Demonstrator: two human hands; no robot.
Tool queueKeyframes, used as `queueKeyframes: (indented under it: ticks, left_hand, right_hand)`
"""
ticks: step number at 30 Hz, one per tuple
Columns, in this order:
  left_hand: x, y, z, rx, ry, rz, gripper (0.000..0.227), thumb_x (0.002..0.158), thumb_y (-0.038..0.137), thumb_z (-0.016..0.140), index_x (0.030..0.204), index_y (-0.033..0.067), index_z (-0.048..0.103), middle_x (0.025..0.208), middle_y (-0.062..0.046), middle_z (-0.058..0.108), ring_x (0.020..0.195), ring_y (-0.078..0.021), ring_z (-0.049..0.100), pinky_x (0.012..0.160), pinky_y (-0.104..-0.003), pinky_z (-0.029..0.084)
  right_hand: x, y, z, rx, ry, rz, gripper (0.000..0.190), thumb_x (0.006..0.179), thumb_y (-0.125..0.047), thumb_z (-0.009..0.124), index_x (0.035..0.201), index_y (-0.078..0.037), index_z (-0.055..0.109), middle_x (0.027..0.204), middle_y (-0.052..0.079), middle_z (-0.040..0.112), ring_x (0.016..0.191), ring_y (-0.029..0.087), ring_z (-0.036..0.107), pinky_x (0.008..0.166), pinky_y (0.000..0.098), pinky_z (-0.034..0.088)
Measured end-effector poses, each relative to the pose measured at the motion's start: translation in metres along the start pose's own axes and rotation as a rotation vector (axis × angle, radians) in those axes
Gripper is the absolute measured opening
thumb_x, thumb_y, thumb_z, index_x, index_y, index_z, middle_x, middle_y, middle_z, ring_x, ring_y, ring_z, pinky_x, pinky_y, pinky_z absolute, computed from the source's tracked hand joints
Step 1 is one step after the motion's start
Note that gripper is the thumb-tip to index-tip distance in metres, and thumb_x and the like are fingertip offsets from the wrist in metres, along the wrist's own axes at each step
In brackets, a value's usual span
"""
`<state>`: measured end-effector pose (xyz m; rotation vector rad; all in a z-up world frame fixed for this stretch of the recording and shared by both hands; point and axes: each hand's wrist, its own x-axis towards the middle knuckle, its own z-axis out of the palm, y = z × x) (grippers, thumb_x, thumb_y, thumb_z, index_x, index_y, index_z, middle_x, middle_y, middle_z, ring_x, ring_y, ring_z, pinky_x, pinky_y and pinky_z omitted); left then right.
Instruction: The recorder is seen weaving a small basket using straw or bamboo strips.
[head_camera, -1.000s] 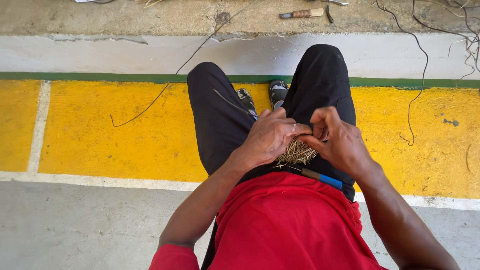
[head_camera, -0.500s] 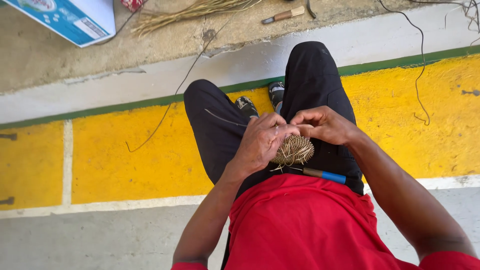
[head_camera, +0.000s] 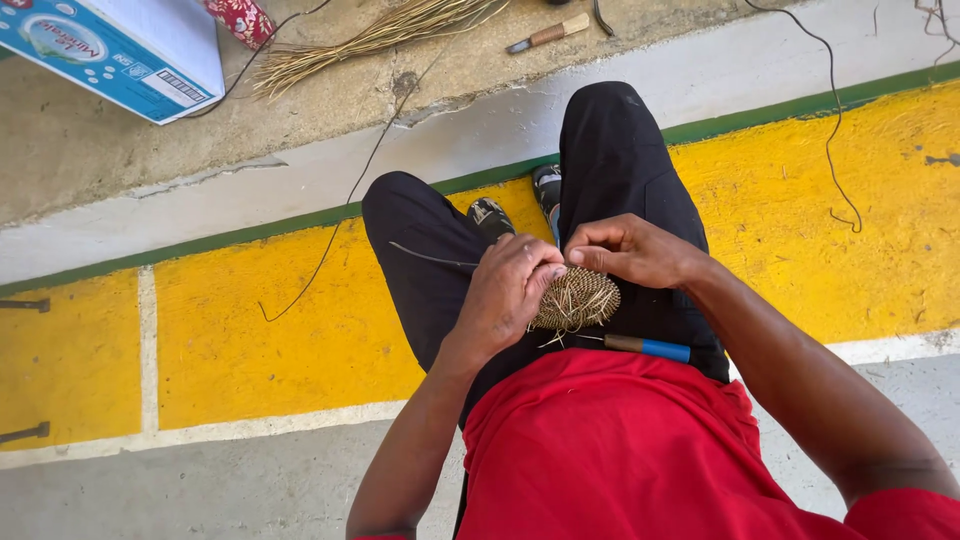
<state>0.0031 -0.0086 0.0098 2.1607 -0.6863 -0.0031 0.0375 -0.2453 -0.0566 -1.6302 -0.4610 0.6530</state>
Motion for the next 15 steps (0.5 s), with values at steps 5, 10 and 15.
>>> queueKeyframes:
  ticks: [5, 10, 15]
  left_hand:
    - [0.0, 0.003, -0.002, 0.088, -0.014, 0.053, 0.008, 0.098, 0.02, 0.067, 0.097, 0.0122, 0.068, 0.09, 0.0, 0.068, 0.087, -0.0215, 0.059, 0.08, -0.037, 0.041]
    - [-0.002, -0.001, -0.001, 0.106, -0.045, 0.065, 0.005, 0.098, 0.017, 0.066, 0.098, 0.0129, 0.069, 0.088, 0.001, 0.068, 0.086, -0.0204, 0.058, 0.079, -0.038, 0.039]
    - [-0.002, -0.005, -0.003, 0.117, -0.005, 0.004, 0.007, 0.096, 0.02, 0.068, 0.097, 0.0129, 0.07, 0.09, 0.002, 0.071, 0.086, -0.02, 0.06, 0.078, -0.038, 0.039]
  right_hand:
    - [0.003, -0.005, 0.007, -0.099, 0.073, -0.042, 0.016, 0.096, -0.017, 0.066, 0.093, -0.004, 0.074, 0.077, -0.003, 0.064, 0.073, 0.006, 0.055, 0.066, 0.0269, 0.048]
    - [0.002, -0.003, 0.028, -0.216, 0.257, -0.284, 0.011, 0.09, -0.006, 0.069, 0.08, -0.003, 0.066, 0.074, 0.001, 0.064, 0.075, 0.008, 0.057, 0.069, 0.0265, 0.049]
    - [0.004, -0.004, 0.041, -0.236, 0.492, -0.101, 0.015, 0.094, -0.008, 0.07, 0.081, 0.0, 0.067, 0.075, 0.004, 0.06, 0.07, 0.01, 0.054, 0.062, 0.0291, 0.044]
